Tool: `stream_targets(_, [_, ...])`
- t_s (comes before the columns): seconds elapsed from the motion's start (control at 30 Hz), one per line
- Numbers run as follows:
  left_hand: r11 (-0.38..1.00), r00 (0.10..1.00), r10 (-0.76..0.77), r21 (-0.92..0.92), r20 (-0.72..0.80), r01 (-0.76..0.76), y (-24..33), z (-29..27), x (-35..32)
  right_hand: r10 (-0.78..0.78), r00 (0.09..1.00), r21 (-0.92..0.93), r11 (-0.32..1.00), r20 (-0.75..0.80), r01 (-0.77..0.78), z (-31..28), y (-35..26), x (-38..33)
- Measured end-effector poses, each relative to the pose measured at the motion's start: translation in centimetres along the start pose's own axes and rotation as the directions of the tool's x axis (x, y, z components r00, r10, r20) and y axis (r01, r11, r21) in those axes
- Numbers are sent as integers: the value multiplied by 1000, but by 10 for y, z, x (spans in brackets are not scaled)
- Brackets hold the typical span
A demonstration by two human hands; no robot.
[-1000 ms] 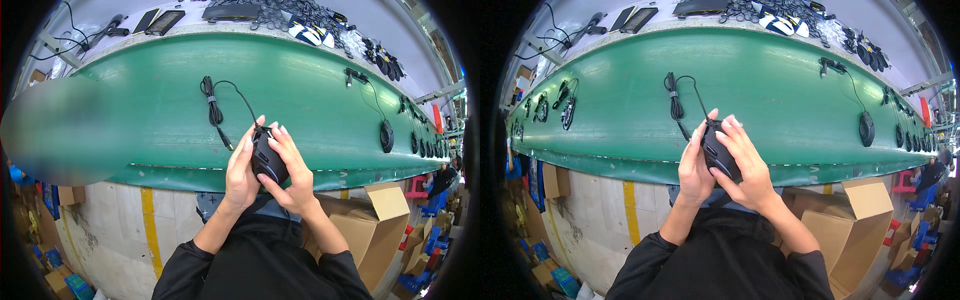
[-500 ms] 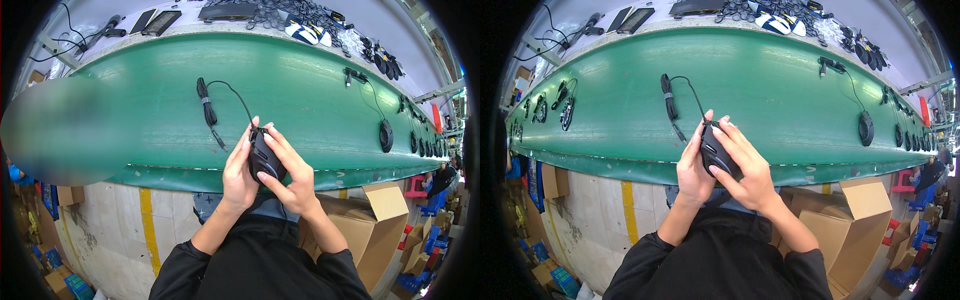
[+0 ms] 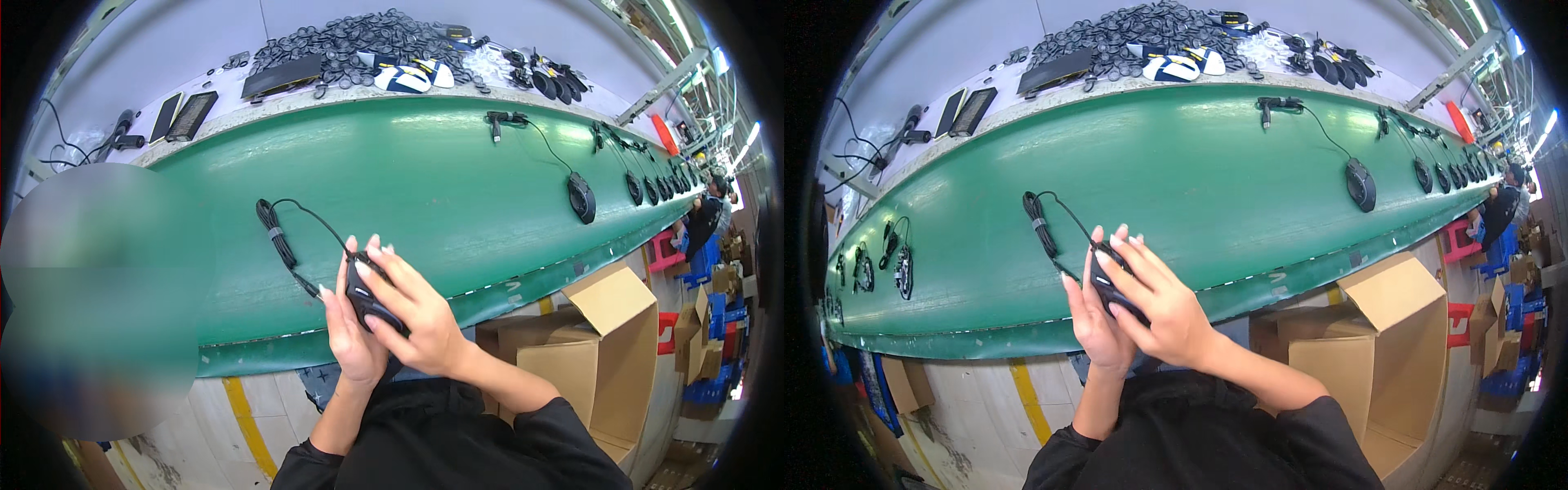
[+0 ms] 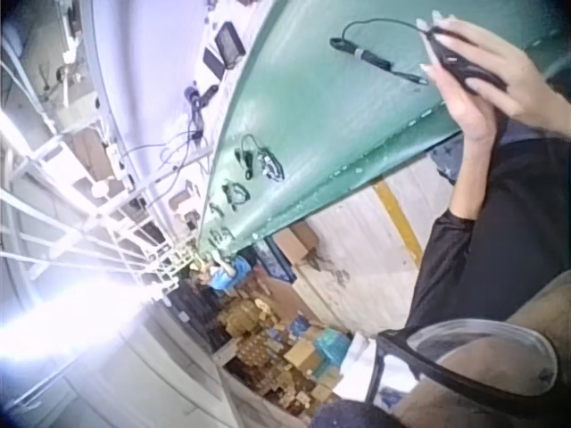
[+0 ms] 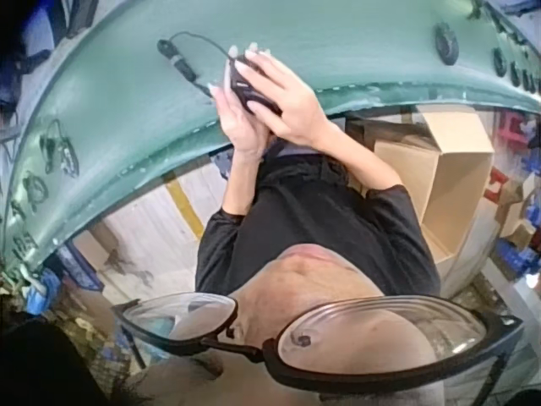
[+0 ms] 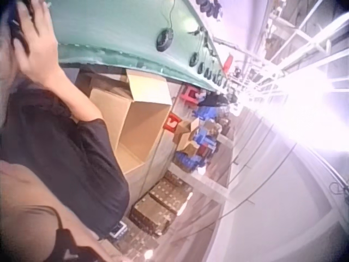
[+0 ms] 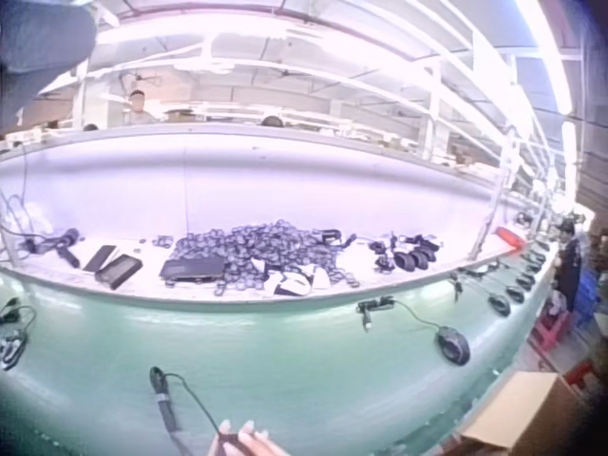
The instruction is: The person assembles computer mice by fitting the outer shells onto the internal components by hand and places the assembled mice into a cardboard box.
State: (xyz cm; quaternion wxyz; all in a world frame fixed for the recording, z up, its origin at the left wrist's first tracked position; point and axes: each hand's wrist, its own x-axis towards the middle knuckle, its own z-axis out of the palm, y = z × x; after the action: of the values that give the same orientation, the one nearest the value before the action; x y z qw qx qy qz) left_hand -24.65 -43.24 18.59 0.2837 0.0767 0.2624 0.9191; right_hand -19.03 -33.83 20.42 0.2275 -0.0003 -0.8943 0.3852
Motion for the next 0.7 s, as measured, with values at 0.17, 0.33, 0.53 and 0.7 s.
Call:
stream_targets(0.17, [991,999,2,134,-40,3,9,-1,8,-56,998,30,998,26,55,1,6,3])
stream_targets(0.33, [993,998,39,110,46,-44,13,1,6,436,892,577,700,122,-421,-4,-3,-11])
stream_targets(0.53, [838,973,136,501,188,-214,33,-16,-1,87,985,87,993,-147,-75,-12,6,-6])
stream_targets(0.7, [974,987,108,186,116,-128,31,-22,0,82,991,222,973,-107,-57,-25,6,-10])
